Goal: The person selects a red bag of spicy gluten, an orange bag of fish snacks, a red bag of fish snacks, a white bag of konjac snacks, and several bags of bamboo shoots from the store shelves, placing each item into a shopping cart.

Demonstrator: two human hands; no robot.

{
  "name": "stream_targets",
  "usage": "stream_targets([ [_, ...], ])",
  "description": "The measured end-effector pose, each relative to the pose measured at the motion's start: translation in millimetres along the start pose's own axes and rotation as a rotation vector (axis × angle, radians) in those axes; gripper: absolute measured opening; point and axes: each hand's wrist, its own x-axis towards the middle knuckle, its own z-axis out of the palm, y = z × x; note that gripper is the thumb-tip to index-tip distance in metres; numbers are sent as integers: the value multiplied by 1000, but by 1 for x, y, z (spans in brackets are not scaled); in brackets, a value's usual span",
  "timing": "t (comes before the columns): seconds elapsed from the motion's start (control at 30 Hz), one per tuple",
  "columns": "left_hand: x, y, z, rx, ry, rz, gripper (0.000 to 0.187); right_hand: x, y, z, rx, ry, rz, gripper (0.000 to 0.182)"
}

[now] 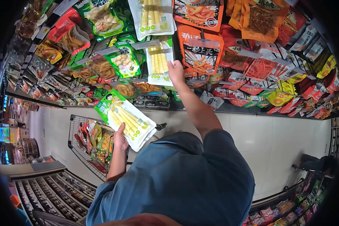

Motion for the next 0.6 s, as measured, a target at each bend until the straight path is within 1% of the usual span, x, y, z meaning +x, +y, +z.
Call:
stream_targets([
  [0.07, -1, -1, -2, -17, 6, 4, 50, 11, 1, -1, -56, 19, 12, 21],
  [0.17, -4, 1, 1, -41, 13, -25, 51, 23, 7, 2, 30, 52, -10, 18],
  [0.2, -5, 1, 1, -38, 11, -24, 51, 30, 13, 1, 22, 35, 32, 21],
  [0.3, -5, 0, -1, -34, 3, -27, 50, 48, 31, 2, -189, 46, -77, 21],
  [0.33, -4, -1, -2, -39, -1, -29, 50, 49, 31, 3, -174, 36, -86, 22],
  [0.43, -4, -2, -1, -52, -1, -43, 49, 51, 26, 7, -256, 50, -118, 28],
  [0.53, -3, -4, -1, -33, 8, -39, 48, 49, 13, 12, -434, -44, -10, 43],
  [0.6, -3, -5, 0, -19, 15, -35, 47, 45, 19, 26, -572, 50, -116, 54],
])
